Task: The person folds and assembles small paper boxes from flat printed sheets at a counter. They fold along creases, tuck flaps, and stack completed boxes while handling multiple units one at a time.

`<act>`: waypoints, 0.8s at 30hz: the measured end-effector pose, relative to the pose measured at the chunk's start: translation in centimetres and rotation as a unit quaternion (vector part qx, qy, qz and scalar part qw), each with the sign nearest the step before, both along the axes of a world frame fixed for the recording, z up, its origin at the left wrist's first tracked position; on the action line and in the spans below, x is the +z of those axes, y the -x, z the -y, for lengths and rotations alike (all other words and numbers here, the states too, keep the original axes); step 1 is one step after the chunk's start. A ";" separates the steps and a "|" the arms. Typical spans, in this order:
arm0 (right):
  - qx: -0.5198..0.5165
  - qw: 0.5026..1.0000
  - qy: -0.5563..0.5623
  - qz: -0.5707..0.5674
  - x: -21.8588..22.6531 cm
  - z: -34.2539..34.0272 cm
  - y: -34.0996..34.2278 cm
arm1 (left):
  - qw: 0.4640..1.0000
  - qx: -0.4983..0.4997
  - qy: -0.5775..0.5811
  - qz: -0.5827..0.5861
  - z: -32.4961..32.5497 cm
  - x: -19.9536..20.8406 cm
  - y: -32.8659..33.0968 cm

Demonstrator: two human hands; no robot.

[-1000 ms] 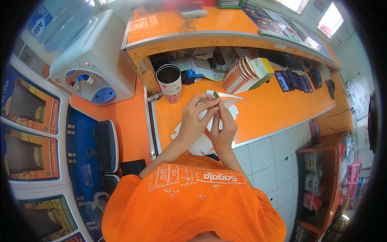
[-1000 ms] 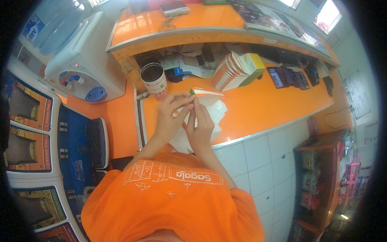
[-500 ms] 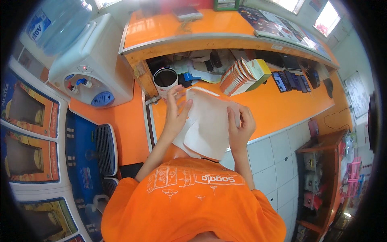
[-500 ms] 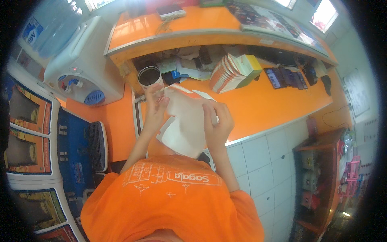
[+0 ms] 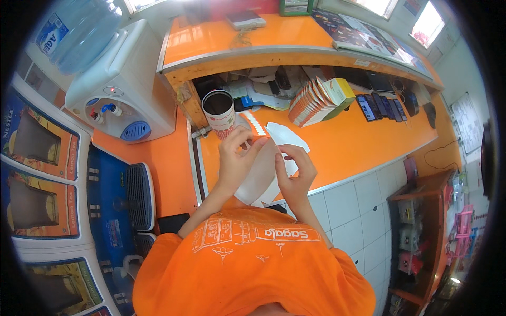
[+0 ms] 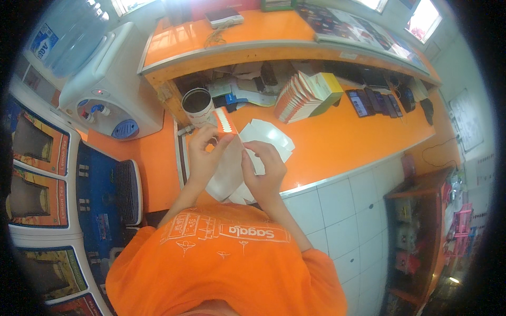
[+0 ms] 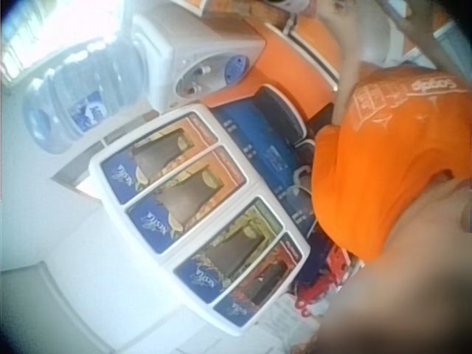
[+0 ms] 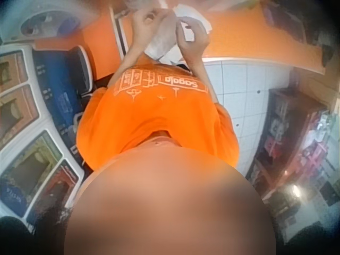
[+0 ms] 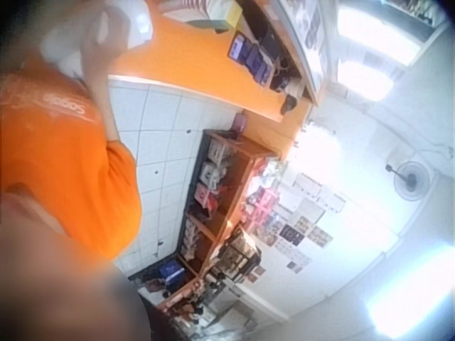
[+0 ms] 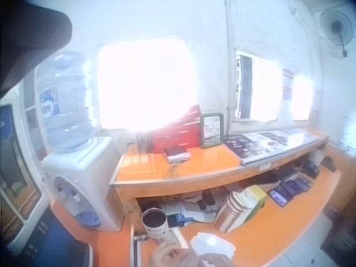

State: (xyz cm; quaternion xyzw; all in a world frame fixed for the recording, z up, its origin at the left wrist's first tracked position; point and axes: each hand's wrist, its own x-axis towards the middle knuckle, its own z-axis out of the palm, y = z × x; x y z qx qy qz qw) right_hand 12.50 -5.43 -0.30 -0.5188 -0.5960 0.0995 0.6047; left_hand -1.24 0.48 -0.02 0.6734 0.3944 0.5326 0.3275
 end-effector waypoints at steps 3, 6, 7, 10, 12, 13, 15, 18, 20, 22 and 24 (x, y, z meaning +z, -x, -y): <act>0.029 0.993 0.041 -0.105 -0.6 -0.3 0.1 | 0.997 0.044 -0.063 -0.022 0.5 -0.3 -0.6; 0.040 0.974 0.074 -0.208 -1.2 -0.7 -0.1 | 0.983 0.053 -0.146 -0.095 0.5 -0.5 -0.9; 0.039 0.963 0.096 -0.247 -1.3 -0.8 -0.2 | 0.982 0.041 -0.151 -0.103 0.6 -0.6 -0.9; 0.043 0.969 0.075 -0.230 -1.5 -0.9 -0.7 | 0.980 0.008 -0.156 -0.122 0.9 -0.5 -1.2; 0.041 0.971 0.066 -0.226 -1.5 -0.9 -0.6 | 0.980 -0.015 -0.144 -0.134 1.1 -0.3 -1.3; 0.044 0.971 0.062 -0.225 -1.5 -1.0 -0.6 | 0.982 -0.023 -0.131 -0.131 1.3 -0.2 -1.4; 0.026 0.974 0.061 -0.217 -1.5 -1.0 -0.6 | 0.985 -0.039 -0.107 -0.126 1.4 0.1 -1.5; 0.005 0.985 0.050 -0.166 -1.5 -1.1 -0.5 | 0.982 -0.046 -0.110 -0.147 1.2 0.4 -1.3; 0.003 0.989 0.047 -0.140 -1.5 -1.1 -0.4 | 0.984 -0.057 -0.106 -0.130 1.1 0.4 -1.1; 0.013 0.990 0.049 -0.135 -1.4 -1.1 -0.1 | 0.986 -0.062 -0.099 -0.118 1.0 0.2 -0.9; -0.003 0.994 0.050 -0.100 -1.2 -1.0 0.0 | 0.988 -0.062 -0.093 -0.103 0.9 -0.2 -0.9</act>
